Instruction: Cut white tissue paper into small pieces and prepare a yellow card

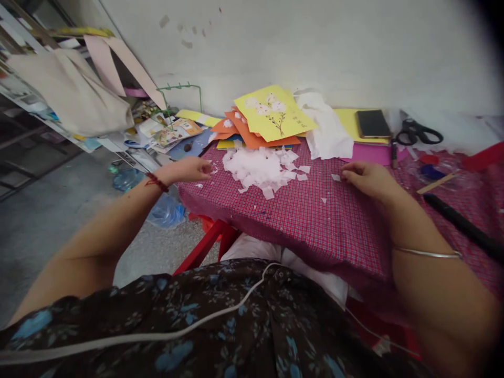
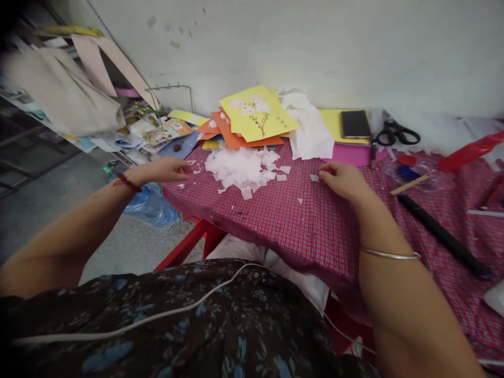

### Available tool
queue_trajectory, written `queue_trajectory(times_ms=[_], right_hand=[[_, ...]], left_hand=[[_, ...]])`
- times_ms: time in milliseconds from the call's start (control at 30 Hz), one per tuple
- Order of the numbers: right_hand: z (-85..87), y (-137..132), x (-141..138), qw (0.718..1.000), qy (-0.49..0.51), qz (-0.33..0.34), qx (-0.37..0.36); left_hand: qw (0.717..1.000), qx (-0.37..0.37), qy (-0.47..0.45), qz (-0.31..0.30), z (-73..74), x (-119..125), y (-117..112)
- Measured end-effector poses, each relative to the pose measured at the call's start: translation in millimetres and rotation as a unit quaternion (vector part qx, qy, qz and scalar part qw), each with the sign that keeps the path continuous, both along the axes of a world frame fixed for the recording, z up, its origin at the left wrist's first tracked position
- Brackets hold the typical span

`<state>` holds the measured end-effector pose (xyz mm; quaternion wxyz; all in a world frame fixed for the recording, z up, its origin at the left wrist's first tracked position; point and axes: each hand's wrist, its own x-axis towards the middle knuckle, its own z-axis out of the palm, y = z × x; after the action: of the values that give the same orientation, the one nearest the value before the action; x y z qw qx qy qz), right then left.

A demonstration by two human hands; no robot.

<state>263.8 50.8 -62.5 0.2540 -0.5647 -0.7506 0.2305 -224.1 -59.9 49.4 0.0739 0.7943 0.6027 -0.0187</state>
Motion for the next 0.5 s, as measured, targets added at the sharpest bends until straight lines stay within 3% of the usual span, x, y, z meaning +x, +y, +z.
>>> queue_trajectory(times_ms=[100,167,233,333,433,500], right_hand=[[3.5,-3,-3,1.000,0.004,0.001,0.005],[6.5,-6,-5,1.000,0.004,0.000,0.012],[8.6,-8,-6,1.000,0.002,-0.006,0.022],[8.5,-9,-7,0.999,-0.003,-0.012,0.030],[5.3,-7,-7,0.999,-0.003,-0.012,0.031],[3.3,-7,-7,0.999,0.002,-0.011,0.031]], left_hand=[[0.999,-0.020,0.036,0.030,-27.4,-20,-22],[0.998,0.012,0.042,0.049,-42.7,-24,-25],[0.996,0.052,0.039,0.066,-48.7,-23,-20],[0.989,0.127,0.030,0.075,-40.2,-11,-6],[0.979,0.201,0.018,0.011,-26.7,24,3],[0.982,0.180,0.009,-0.061,-24.8,60,4]])
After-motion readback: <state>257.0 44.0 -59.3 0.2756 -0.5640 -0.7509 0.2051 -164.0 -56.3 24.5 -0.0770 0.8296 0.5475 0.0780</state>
